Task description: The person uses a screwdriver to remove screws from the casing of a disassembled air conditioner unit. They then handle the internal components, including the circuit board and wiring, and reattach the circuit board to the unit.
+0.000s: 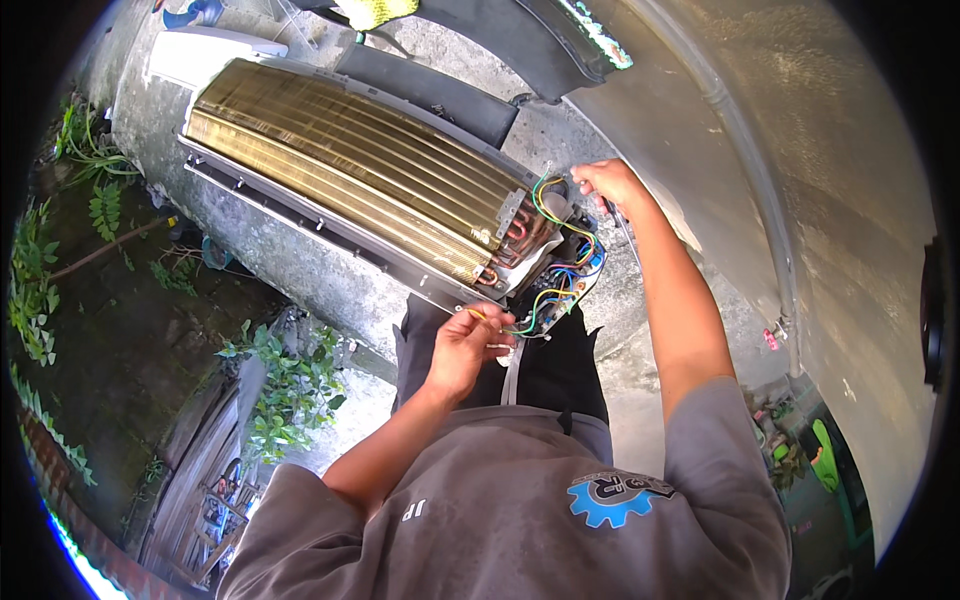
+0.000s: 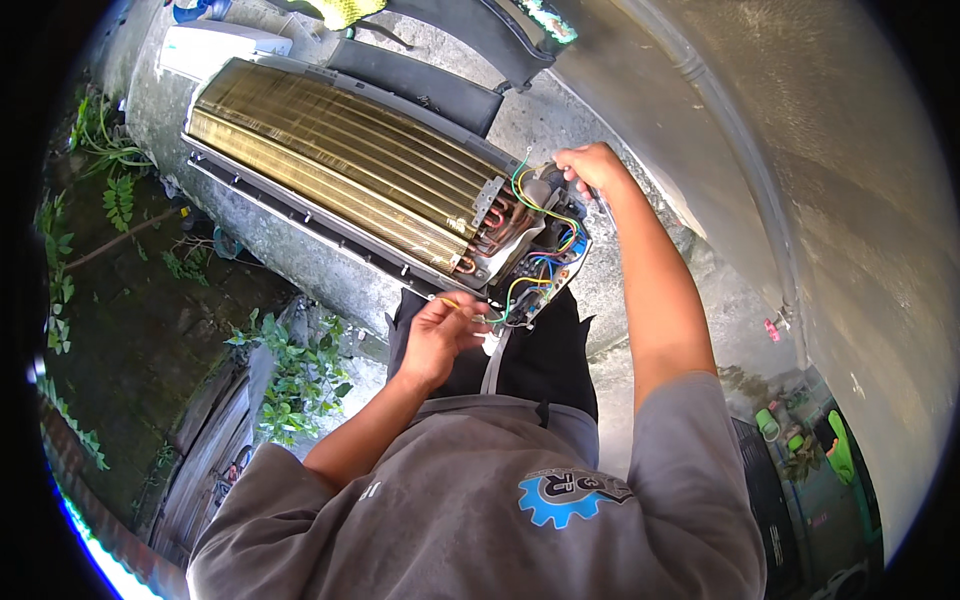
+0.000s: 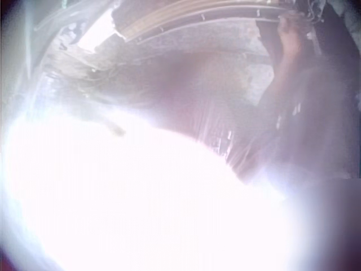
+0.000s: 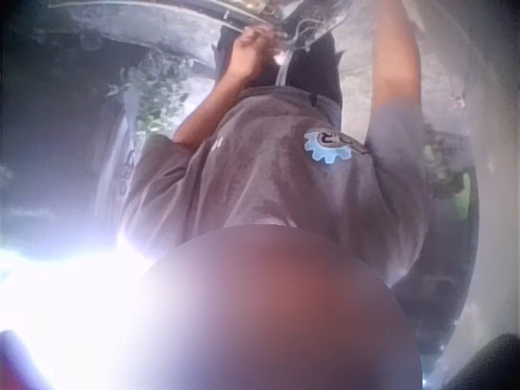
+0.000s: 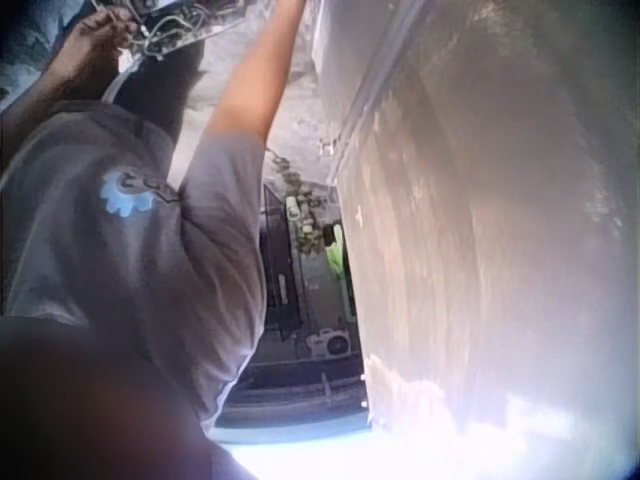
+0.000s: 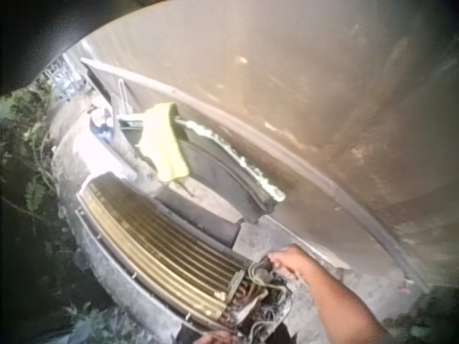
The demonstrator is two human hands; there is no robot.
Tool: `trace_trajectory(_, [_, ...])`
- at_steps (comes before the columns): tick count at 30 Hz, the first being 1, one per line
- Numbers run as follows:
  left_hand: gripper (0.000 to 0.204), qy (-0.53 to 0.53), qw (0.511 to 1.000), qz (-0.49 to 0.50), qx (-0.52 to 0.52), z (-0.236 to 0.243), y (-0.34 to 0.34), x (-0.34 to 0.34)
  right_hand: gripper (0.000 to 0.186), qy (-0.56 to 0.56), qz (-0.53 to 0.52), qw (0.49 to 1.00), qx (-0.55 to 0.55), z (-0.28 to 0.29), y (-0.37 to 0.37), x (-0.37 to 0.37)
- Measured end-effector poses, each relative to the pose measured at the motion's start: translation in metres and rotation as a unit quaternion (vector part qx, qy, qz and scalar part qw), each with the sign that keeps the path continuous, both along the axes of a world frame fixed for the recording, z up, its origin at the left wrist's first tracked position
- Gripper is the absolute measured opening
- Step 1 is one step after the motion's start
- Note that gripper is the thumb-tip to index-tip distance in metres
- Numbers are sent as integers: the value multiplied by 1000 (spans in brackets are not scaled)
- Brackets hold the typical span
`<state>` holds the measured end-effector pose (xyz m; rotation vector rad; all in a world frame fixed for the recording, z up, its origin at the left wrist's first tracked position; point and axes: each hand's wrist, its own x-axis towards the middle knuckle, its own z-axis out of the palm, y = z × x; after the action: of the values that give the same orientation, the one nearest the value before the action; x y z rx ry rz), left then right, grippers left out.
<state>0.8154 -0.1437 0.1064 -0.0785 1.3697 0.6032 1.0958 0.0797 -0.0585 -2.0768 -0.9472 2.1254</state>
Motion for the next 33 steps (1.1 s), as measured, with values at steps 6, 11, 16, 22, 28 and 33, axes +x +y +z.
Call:
trace_trajectory(6, [48, 183, 944, -185, 201, -12, 109, -8, 27, 74, 5, 997, -19, -7, 23, -18])
trace_trajectory(11, [32, 384, 724, -486, 303, -75, 208, 26, 28, 96, 6, 994, 55, 12, 31, -20])
trace_trajectory(16, [41, 264, 723, -628, 120, -107, 255, 59, 25, 79, -14, 992, 96, 19, 25, -21])
trace_trajectory(22, [26, 144, 842, -517, 63, -128, 239, 59, 21, 69, 31, 991, 107, 20, 13, -9])
trace_trajectory(28, [33, 178, 821, -520, 151, -108, 228, 54, 21, 45, 86, 985, 145, 32, 7, -3])
trace_trajectory(33, [35, 163, 841, -485, 173, -89, 217, 57, 15, 56, 88, 968, 230, 52, -1, -10])
